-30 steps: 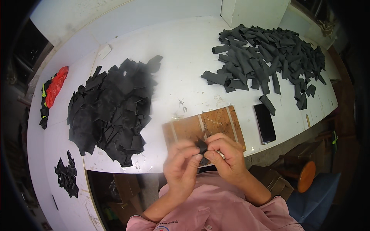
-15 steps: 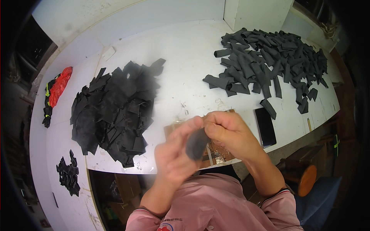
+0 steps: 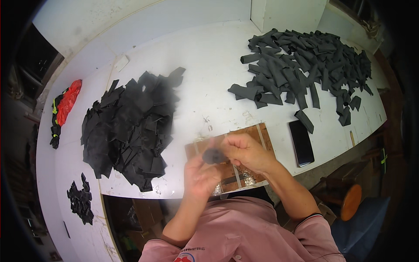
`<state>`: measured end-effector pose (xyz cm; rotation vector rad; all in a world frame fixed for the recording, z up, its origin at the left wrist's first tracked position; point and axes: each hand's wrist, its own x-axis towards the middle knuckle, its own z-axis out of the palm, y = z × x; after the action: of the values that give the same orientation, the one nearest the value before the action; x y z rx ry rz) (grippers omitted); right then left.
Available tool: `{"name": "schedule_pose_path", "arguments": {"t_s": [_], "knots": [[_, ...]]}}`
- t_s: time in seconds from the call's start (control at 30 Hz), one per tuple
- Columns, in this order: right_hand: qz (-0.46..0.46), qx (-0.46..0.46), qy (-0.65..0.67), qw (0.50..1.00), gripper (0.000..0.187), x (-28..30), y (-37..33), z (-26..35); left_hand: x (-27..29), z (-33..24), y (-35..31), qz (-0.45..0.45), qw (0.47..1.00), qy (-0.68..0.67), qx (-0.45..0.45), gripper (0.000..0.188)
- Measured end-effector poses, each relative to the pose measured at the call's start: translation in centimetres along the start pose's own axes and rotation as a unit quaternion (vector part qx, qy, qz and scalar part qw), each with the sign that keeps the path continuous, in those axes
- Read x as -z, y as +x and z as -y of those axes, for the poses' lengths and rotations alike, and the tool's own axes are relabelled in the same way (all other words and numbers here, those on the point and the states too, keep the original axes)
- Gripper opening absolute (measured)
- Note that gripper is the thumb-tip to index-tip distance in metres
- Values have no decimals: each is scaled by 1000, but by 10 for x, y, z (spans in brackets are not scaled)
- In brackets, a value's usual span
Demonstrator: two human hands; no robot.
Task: Folding and preparing small black fabric pieces for a manufacturing task.
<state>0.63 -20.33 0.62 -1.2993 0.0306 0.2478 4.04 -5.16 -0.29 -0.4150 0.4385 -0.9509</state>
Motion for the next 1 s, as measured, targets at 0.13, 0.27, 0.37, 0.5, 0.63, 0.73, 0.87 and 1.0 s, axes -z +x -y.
{"name": "schedule_pose_path", "arguments": {"t_s": [0.13,0.27,0.37,0.5,0.63,0.73,0.87,1.0], "knots": [[-3,-35,72,997,19,14,-12,-35,14,-7,-12,-2,935,355,7,26],[-60,27,-46,997,19,16,-11,-26,-6,12,-8,-12,479,811,-336,34],[-194,238,-303,902,19,4,-18,-2,-20,16,-9,87,426,854,-286,21],[-126,336,-514,779,19,-10,-29,26,-13,29,-18,53,634,669,-385,20],[-82,286,-590,751,15,-2,-26,-1,11,5,-13,42,644,695,-317,23],[-115,298,-533,784,12,5,-25,-14,1,24,-4,89,649,696,-294,24],[-152,363,-445,804,9,-4,-28,1,-43,46,-3,22,525,823,-215,17],[-136,299,-456,827,5,17,-22,-60,-35,28,11,-6,368,924,-101,12]]}}
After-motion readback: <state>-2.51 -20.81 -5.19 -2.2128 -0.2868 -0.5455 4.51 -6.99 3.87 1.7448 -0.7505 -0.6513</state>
